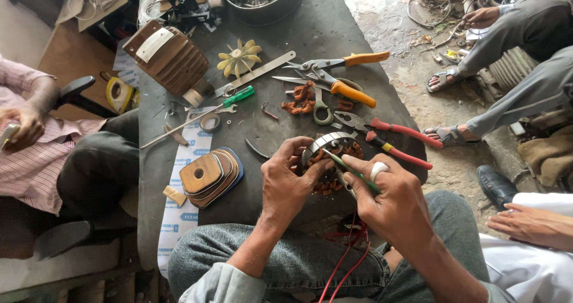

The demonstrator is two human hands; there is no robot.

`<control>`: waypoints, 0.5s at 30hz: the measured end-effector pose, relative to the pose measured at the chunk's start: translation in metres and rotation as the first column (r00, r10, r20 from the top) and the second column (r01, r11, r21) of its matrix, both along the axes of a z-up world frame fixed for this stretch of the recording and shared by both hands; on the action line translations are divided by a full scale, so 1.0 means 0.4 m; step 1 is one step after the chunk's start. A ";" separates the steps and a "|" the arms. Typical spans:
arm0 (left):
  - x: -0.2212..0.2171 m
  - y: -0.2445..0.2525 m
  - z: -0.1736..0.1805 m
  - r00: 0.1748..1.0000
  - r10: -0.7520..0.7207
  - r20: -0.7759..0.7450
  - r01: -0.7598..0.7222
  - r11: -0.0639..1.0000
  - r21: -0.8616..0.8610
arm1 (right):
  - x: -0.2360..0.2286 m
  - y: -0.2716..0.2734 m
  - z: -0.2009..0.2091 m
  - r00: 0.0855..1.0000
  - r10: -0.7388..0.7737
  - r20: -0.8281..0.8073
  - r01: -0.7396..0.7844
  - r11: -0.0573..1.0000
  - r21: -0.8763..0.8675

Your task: The person works on a motor stator, using red wires to test connections, then uses a screwdriver and pliers to adjust and secure the copper windings. The person manipulates the stator and tools on a cluttered workbench.

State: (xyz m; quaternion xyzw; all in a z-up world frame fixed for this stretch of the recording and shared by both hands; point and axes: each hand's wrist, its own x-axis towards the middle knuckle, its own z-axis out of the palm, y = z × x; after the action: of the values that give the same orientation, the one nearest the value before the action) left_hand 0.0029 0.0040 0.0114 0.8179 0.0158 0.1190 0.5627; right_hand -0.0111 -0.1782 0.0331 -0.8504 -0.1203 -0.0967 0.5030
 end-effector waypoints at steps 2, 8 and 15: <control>0.000 -0.004 0.001 1.000 -0.003 -0.001 0.002 1.000 -0.011 | 0.004 0.001 -0.001 1.000 0.000 -0.026 0.000 1.000 0.007; 0.000 -0.007 0.006 1.000 -0.001 0.017 0.001 1.000 -0.005 | 0.016 0.003 -0.015 0.994 0.002 -0.106 -0.001 1.000 0.008; 0.004 -0.007 0.006 0.998 0.031 0.046 -0.034 0.997 0.074 | 0.034 0.008 -0.034 0.990 0.132 -0.057 -0.115 0.966 0.232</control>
State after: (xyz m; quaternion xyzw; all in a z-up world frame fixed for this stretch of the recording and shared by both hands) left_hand 0.0044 0.0012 0.0140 0.8351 0.0121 0.1471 0.5299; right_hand 0.0023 -0.1749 0.0195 -0.7808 -0.1429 -0.0478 0.6063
